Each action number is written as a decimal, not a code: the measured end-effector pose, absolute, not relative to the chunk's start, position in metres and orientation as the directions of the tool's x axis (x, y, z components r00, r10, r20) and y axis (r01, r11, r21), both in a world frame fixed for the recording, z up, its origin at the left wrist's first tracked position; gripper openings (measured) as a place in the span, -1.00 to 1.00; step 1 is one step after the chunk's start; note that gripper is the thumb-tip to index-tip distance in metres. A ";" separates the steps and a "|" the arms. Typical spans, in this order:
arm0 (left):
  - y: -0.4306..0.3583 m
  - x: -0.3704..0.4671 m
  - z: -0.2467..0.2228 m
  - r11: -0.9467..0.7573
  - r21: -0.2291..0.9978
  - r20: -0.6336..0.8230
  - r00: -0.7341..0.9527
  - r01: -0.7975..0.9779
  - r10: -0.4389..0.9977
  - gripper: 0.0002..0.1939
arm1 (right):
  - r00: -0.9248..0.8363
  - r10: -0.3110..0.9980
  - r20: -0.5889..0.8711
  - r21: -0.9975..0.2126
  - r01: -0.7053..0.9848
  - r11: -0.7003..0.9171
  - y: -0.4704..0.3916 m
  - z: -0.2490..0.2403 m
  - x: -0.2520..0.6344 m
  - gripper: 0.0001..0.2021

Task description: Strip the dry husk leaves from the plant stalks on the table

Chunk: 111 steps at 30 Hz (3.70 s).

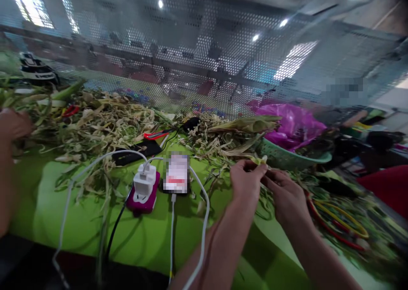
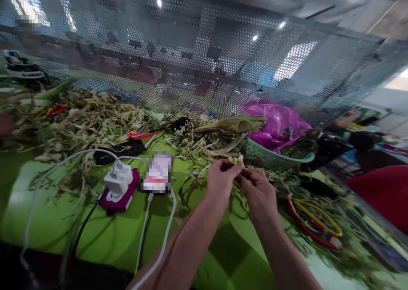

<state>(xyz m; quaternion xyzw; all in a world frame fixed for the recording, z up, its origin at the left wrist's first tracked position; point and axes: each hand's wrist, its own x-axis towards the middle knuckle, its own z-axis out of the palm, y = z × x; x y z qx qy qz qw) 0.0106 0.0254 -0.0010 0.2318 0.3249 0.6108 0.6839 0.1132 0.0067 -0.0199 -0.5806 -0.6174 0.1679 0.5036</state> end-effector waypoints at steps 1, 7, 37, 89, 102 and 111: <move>0.025 0.011 -0.001 0.149 0.712 -0.165 0.042 -0.686 0.985 -0.71 | 0.238 0.886 0.398 -0.835 0.494 0.242 0.006 -0.018 0.109 -0.71; 0.022 0.006 0.005 0.147 0.736 -0.159 0.042 -0.660 0.986 -0.83 | 0.343 0.894 0.289 -0.933 0.309 0.183 0.001 -0.005 0.093 -0.72; 0.020 -0.006 0.006 0.063 0.880 -0.005 0.124 -0.471 0.992 -0.87 | 0.115 0.879 0.462 -0.662 0.705 0.256 -0.010 0.008 0.117 -0.80; 0.025 -0.003 -0.006 0.109 0.840 0.075 0.313 -0.532 0.947 -0.74 | 0.034 0.924 0.381 -0.637 0.734 0.236 -0.015 0.020 0.147 -0.68; 0.020 -0.005 -0.003 0.176 0.879 -0.012 0.348 -0.442 0.938 -0.73 | -0.020 0.875 0.483 -0.530 0.789 0.310 -0.009 0.019 0.149 -0.78; 0.018 -0.009 0.000 0.119 0.912 0.023 0.338 -0.393 0.941 -0.73 | 0.131 0.934 0.333 -0.826 0.518 0.222 -0.009 0.023 0.144 -0.67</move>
